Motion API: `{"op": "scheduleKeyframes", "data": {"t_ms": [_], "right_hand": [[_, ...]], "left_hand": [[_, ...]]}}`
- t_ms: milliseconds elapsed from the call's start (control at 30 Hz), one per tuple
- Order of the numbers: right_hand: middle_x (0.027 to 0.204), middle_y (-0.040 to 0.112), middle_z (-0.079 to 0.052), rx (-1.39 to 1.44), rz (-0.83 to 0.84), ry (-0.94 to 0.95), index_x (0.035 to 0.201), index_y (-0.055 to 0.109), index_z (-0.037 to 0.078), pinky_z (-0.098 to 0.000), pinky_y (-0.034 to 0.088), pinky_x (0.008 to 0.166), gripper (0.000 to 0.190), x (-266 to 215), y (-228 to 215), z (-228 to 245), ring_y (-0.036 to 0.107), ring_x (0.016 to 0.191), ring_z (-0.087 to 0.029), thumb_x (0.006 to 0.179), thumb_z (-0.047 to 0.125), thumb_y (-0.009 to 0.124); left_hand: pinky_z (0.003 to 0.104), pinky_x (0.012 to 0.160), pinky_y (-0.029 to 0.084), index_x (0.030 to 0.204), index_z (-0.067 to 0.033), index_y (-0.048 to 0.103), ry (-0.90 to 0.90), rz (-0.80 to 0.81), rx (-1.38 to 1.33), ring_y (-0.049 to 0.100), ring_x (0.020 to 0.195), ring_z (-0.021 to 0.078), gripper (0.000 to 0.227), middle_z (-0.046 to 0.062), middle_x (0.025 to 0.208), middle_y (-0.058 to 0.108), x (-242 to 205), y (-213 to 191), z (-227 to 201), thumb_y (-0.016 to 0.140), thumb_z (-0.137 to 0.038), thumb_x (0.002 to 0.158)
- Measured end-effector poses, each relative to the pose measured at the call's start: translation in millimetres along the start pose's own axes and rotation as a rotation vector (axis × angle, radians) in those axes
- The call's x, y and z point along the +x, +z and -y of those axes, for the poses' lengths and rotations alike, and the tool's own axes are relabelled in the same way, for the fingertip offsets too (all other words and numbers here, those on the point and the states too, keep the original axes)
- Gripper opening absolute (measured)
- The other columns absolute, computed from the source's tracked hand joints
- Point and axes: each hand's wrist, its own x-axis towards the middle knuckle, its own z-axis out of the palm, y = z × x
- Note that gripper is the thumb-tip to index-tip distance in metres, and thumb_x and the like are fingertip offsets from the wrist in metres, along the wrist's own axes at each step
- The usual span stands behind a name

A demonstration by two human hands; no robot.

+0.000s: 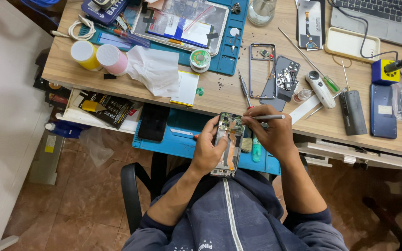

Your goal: The person works on a disassembled smartphone, using a precision screwdriver to remove and install small screws on the motherboard. They also use tweezers to handle small components and connectors, carefully aligning and securing parts within the phone's frame.

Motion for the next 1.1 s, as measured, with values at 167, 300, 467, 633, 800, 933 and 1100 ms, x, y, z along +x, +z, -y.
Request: {"op": "scheduleKeyframes", "data": {"t_ms": [167,300,467,633,800,933,1100], "right_hand": [[0.078,0.068,-0.011,-0.014,0.011,-0.006,0.083,0.06,0.004,-0.03,0.054,0.056,0.013,1,0,0,0.067,0.068,-0.027,0.078,0.003,0.072],[0.077,0.067,-0.012,-0.08,0.013,-0.03,0.082,0.059,0.004,-0.0313,0.053,0.054,0.012,2,-3,-1,0.066,0.064,-0.027,0.079,0.005,0.071],[0.074,0.067,-0.011,-0.081,-0.008,-0.086,0.079,0.059,0.004,-0.0308,0.053,0.054,0.013,3,-3,2,0.066,0.064,-0.027,0.078,0.005,0.072],[0.073,0.067,-0.011,-0.072,-0.022,-0.124,0.077,0.059,0.003,-0.0306,0.052,0.054,0.015,4,-1,4,0.066,0.063,-0.028,0.077,0.005,0.074],[0.072,0.067,-0.012,-0.031,-0.028,-0.112,0.076,0.06,0.003,-0.0303,0.052,0.055,0.012,6,0,7,0.065,0.06,-0.027,0.078,0.004,0.072],[0.071,0.066,-0.011,-0.049,-0.028,-0.126,0.075,0.06,0.003,-0.0298,0.052,0.054,0.013,5,0,2,0.065,0.06,-0.027,0.078,0.003,0.072],[0.072,0.067,-0.008,-0.038,-0.067,-0.127,0.077,0.059,0.005,-0.0274,0.051,0.054,0.015,3,3,-7,0.066,0.062,-0.023,0.077,0.007,0.074]], "left_hand": [[0.035,0.076,0.051,0.13,0.0074,0.038,0.005,-0.003,0.003,0.06,0.096,0.0278,0.053,0.029,0.11,0.058,-1,-1,1,0.047,0.005,0.078],[0.035,0.076,0.051,0.13,0.0068,0.039,0.023,0.008,0.016,0.06,0.095,0.0273,0.053,0.029,0.11,0.059,-2,1,-1,0.047,0.004,0.078],[0.034,0.074,0.051,0.131,0.0058,0.039,0.029,0.009,0.029,0.061,0.092,0.0256,0.053,0.028,0.11,0.059,-2,1,-2,0.047,0.004,0.079],[0.033,0.072,0.051,0.131,0.0055,0.038,0.035,0.013,0.029,0.061,0.091,0.0257,0.053,0.028,0.109,0.059,-1,0,-1,0.047,0.004,0.079],[0.032,0.071,0.05,0.132,0.0051,0.038,0.034,0.021,0.03,0.061,0.089,0.0245,0.053,0.028,0.109,0.06,-1,-2,2,0.047,0.003,0.079],[0.032,0.071,0.051,0.132,0.0045,0.038,0.038,0.019,0.022,0.061,0.09,0.0249,0.053,0.028,0.109,0.059,0,-2,0,0.046,0.004,0.079],[0.033,0.071,0.051,0.132,0.0059,0.037,0.023,0.022,0.017,0.061,0.088,0.0257,0.053,0.029,0.111,0.058,0,0,-2,0.046,0.004,0.08]]}}
